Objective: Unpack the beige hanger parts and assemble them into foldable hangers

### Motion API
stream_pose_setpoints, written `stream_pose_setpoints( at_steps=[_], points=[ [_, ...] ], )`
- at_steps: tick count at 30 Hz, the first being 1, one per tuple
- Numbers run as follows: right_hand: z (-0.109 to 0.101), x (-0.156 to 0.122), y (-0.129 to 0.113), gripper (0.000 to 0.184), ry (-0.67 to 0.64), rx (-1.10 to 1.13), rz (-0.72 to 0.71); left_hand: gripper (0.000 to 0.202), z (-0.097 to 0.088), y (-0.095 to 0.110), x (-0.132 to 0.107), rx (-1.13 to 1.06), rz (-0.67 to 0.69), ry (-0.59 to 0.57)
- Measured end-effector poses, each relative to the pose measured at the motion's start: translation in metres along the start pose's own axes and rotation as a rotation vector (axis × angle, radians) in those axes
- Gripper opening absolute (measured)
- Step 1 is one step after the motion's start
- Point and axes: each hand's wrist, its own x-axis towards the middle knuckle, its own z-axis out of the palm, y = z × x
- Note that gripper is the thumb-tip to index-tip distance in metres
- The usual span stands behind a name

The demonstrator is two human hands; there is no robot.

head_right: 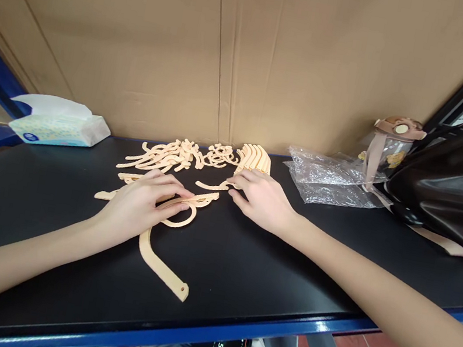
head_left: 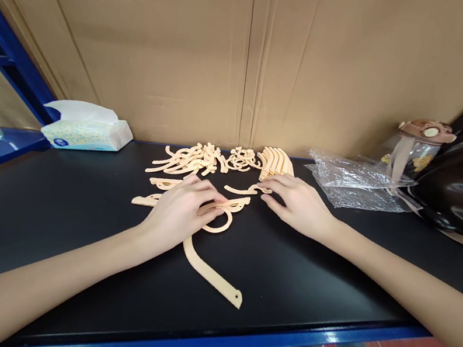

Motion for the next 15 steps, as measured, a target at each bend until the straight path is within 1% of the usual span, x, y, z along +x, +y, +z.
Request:
stream_pose_setpoints(
  at_steps=[3,5,7,9,11,13,15],
  points=[
    [0.0,0.0,-0.002,0.024,-0.056,0.002,0.044,0.019,0.0,0.001,0.0,0.002,-0.015,0.005],
    [-0.004,-0.001,-0.006,0.025,-0.058,0.107,0.084,0.019,0.0,0.001,0.0,0.006,-0.017,0.009],
    [-0.008,-0.002,-0.01,0.026,-0.049,0.228,0.087,0.018,0.0,0.002,0.0,0.012,-0.015,0.01],
    [-0.01,-0.004,-0.012,0.023,-0.038,0.275,0.022,0.018,0.0,0.002,-0.001,0.017,-0.014,0.007],
    [-0.012,-0.004,-0.01,0.022,-0.049,0.255,-0.087,0.019,0.0,0.002,-0.001,0.02,-0.013,0.003],
    [-0.015,-0.004,-0.008,0.023,-0.102,0.239,-0.155,0.02,0.0,0.001,0.0,0.025,-0.009,0.0],
    [-0.02,-0.003,-0.005,0.019,-0.17,0.246,-0.155,0.023,-0.001,0.001,0.0,0.013,0.003,-0.009]
  ],
)
